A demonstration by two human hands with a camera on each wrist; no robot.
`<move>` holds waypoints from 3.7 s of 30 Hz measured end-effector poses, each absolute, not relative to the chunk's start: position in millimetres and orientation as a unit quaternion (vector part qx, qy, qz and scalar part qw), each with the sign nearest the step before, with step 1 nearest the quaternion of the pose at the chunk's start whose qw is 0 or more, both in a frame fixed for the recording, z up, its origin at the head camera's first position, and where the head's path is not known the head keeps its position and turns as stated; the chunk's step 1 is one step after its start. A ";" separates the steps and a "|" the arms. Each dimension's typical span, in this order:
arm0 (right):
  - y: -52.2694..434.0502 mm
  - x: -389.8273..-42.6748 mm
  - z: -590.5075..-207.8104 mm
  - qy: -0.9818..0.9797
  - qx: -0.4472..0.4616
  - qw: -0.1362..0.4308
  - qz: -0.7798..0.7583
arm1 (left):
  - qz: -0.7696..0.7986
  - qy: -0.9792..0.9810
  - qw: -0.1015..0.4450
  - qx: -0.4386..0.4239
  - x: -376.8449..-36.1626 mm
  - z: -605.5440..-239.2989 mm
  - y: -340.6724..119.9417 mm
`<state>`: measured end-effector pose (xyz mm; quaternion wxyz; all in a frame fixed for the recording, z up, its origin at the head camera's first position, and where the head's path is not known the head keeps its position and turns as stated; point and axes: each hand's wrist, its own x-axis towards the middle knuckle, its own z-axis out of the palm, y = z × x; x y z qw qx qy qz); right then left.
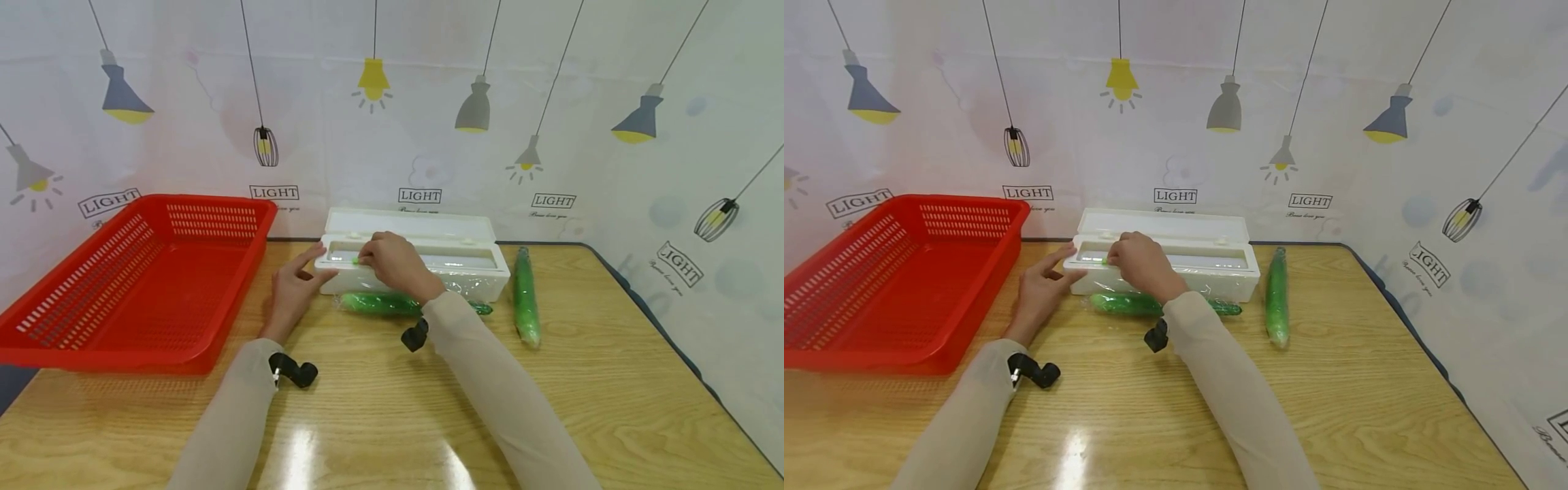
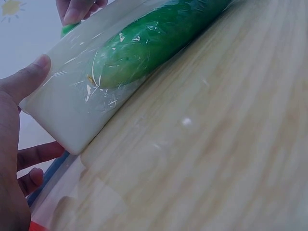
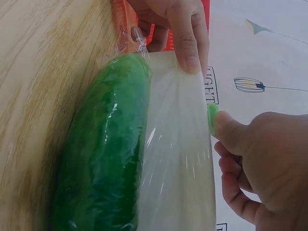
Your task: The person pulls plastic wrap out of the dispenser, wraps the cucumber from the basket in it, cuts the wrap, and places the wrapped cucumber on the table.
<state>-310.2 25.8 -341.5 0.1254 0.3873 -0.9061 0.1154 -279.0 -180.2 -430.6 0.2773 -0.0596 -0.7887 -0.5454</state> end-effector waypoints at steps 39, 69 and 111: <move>40.4 -325.5 -355.3 -0.873 0.334 0.042 0.352 | -0.546 -0.798 0.251 -0.045 -276.1 -429.2 -180.7; 54.2 -325.3 -356.2 -0.873 0.362 0.081 0.317 | -0.542 -0.800 0.255 -0.040 -278.1 -431.3 -181.5; 90.3 -325.1 -355.8 -0.880 0.350 0.080 0.311 | -0.545 -0.795 0.262 -0.046 -278.2 -430.4 -181.3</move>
